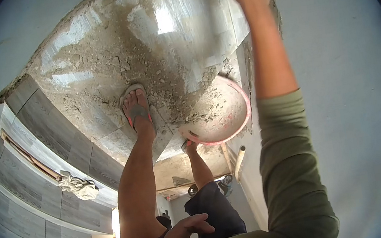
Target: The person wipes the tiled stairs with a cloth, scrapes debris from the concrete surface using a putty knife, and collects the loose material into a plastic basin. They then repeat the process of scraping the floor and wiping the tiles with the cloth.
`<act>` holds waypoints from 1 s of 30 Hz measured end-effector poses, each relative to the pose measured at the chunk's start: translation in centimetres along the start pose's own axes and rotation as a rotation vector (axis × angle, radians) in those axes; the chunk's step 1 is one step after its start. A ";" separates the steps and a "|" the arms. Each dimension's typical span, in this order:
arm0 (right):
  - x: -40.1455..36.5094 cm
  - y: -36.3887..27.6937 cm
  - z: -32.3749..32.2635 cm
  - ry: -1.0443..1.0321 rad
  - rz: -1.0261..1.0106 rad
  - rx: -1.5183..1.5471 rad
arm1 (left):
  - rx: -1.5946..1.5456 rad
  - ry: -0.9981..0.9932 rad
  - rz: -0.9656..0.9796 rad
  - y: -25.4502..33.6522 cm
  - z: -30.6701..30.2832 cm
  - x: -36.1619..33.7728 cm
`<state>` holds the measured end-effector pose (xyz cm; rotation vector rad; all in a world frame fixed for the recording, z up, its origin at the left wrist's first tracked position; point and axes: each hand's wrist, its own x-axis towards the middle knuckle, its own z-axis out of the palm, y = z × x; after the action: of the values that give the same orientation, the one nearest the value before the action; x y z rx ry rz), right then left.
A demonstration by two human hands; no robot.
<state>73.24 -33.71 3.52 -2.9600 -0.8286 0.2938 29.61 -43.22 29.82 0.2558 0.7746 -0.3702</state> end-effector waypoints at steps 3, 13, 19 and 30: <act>5.5 1.1 0.1 0.034 0.006 -0.247 | -0.082 -0.001 -0.020 -0.3 -0.3 -0.2; 5.9 -0.3 -0.1 0.026 -0.047 -0.078 | -0.185 0.026 -0.019 1.8 -1.5 -1.1; 7.4 3.7 1.9 -0.138 -0.114 -0.216 | -0.316 0.044 0.184 1.8 -0.9 -0.9; 14.9 4.7 5.9 0.214 -0.194 -0.339 | -0.262 0.076 0.132 1.7 -1.2 -1.4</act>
<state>86.97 -30.00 -5.21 -3.0953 -1.2300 -0.1902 28.68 -40.94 30.12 0.0741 0.8665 -0.1323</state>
